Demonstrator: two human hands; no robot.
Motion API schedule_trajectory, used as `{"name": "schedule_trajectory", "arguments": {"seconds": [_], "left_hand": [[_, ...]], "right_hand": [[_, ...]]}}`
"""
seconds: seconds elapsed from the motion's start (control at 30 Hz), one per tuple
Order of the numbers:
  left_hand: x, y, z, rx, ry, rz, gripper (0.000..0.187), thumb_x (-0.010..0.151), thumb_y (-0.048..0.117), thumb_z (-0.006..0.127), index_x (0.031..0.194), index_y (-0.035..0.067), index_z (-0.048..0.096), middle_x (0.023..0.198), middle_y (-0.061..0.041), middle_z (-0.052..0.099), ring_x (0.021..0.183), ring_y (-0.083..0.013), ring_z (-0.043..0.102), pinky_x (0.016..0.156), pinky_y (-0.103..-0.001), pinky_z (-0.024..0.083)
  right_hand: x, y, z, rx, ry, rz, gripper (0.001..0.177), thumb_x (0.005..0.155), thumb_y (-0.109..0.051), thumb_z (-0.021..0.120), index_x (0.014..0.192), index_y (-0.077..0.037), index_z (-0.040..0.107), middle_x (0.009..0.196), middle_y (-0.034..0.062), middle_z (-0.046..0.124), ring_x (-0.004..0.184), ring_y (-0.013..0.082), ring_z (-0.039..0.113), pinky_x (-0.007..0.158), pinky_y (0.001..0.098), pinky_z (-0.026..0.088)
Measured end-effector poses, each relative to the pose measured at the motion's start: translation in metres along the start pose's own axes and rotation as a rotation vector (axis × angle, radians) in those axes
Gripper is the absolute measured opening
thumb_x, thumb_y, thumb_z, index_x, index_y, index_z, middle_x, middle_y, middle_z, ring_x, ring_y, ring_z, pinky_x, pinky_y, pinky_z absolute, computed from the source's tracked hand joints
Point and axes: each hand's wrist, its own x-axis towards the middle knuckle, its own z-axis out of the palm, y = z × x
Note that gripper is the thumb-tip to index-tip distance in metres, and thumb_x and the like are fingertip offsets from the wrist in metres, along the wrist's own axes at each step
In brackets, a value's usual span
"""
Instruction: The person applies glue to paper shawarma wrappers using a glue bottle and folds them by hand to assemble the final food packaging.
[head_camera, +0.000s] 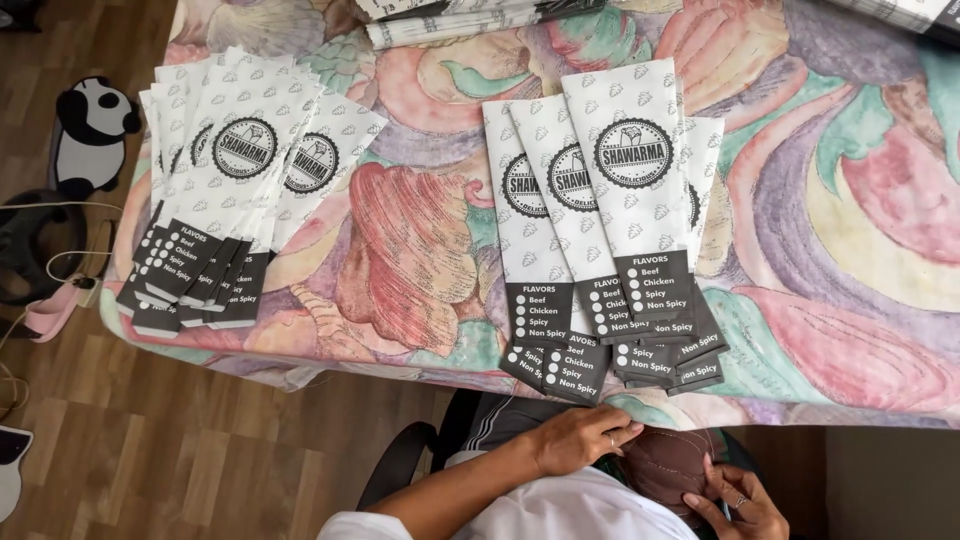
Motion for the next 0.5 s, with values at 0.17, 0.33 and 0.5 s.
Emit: {"name": "schedule_trajectory", "arguments": {"seconds": [0.17, 0.33, 0.5], "left_hand": [[-0.017, -0.008, -0.005, -0.148, -0.044, -0.079, 0.049, 0.089, -0.029, 0.052, 0.134, -0.01, 0.061, 0.128, -0.03, 0.06, 0.11, -0.0423, 0.066, 0.099, -0.046, 0.06], [0.01, 0.03, -0.082, -0.137, -0.357, -0.342, 0.063, 0.078, -0.032, 0.052, 0.134, -0.004, 0.061, 0.141, -0.036, 0.051, 0.11, -0.0455, 0.062, 0.089, -0.047, 0.06], [0.068, 0.126, -0.181, -0.187, -0.049, -0.364, 0.043, 0.091, -0.007, 0.05, 0.122, 0.011, 0.074, 0.113, -0.012, 0.074, 0.09, -0.026, 0.072, 0.083, -0.037, 0.058]], "right_hand": [[-0.001, -0.02, -0.007, 0.142, 0.061, 0.005, 0.021, 0.076, 0.001, 0.083, 0.094, -0.01, 0.083, 0.095, -0.0015, 0.075, 0.091, 0.0028, 0.067, 0.096, 0.013, 0.054], [0.033, 0.016, -0.049, -0.235, -0.262, 0.19, 0.013, 0.073, -0.025, 0.088, 0.087, -0.025, 0.09, 0.097, -0.0165, 0.083, 0.087, -0.0039, 0.076, 0.089, 0.0127, 0.054], [0.101, -0.168, -0.137, -0.157, -0.657, 0.232, 0.043, 0.071, -0.04, 0.082, 0.108, -0.025, 0.098, 0.113, -0.0119, 0.1, 0.105, 0.0027, 0.095, 0.103, 0.0189, 0.064]]}}
